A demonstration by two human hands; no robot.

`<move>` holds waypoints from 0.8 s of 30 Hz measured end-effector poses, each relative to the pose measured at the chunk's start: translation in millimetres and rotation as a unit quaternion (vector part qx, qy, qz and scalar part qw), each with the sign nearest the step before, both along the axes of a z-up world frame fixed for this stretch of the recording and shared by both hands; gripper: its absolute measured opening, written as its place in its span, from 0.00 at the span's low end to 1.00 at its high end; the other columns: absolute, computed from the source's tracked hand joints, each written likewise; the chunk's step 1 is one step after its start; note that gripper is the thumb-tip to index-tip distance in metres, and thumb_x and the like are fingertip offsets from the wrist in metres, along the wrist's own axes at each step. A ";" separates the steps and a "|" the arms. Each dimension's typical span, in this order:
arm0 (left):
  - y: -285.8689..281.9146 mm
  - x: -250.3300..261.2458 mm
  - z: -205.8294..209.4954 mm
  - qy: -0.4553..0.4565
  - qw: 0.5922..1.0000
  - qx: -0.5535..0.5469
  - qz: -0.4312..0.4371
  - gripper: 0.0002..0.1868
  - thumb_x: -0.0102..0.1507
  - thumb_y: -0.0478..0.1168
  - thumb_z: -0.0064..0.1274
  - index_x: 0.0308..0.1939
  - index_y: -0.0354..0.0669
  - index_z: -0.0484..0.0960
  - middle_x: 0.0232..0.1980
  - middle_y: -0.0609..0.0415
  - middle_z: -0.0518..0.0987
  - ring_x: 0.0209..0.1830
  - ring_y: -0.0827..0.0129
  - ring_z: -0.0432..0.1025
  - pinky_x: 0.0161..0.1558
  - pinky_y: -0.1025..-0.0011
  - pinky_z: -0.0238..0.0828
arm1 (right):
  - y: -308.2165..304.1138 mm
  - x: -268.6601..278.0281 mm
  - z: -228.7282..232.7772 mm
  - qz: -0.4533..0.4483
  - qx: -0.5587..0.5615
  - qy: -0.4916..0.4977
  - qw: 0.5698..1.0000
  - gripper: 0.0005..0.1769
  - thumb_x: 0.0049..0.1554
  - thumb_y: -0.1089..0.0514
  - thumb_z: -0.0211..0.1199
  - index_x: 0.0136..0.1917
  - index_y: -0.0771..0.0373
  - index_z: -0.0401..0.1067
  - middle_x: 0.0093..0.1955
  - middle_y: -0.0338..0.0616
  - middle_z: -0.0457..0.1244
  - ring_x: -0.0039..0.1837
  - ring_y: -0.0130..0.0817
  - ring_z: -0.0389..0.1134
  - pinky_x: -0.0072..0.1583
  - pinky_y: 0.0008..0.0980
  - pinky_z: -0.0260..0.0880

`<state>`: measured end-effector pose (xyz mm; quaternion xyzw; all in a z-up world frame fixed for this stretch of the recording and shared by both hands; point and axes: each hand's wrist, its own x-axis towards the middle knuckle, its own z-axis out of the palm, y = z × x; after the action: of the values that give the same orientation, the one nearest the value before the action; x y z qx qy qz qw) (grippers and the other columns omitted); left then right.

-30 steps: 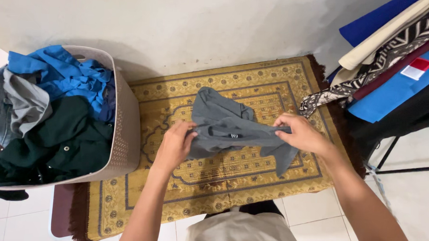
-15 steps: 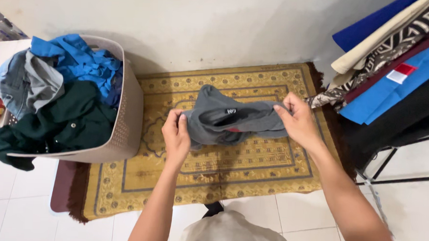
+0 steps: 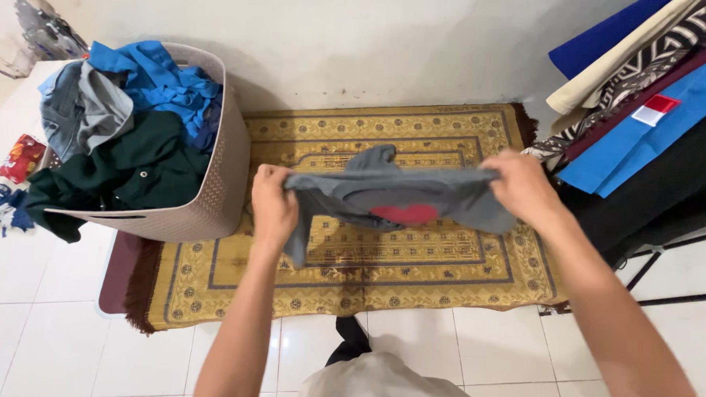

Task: The person takes a gray t-shirt from a laundry basket, places it on a hanger, and hangs it on a clothing rack. They then take a dark green long-sleeved shirt, fold it on the floor, and button it.

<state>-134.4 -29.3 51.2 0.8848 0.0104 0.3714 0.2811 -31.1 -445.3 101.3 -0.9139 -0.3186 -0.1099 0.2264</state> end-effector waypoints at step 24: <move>27.8 23.0 123.4 0.015 0.987 -0.073 -0.142 0.07 0.68 0.35 0.59 0.43 0.34 0.79 0.32 0.46 0.79 0.29 0.64 0.73 0.34 0.69 0.68 | -53.3 18.9 89.0 -0.032 0.324 0.340 0.882 0.18 0.57 0.59 0.66 0.60 0.64 0.75 0.50 0.34 0.71 0.51 0.22 0.70 0.53 0.26 0.70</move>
<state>-111.3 -1.5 174.6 0.8597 -0.0841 0.3128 0.3950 -12.2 -498.6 190.3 -0.7808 -0.1390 0.1028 0.6004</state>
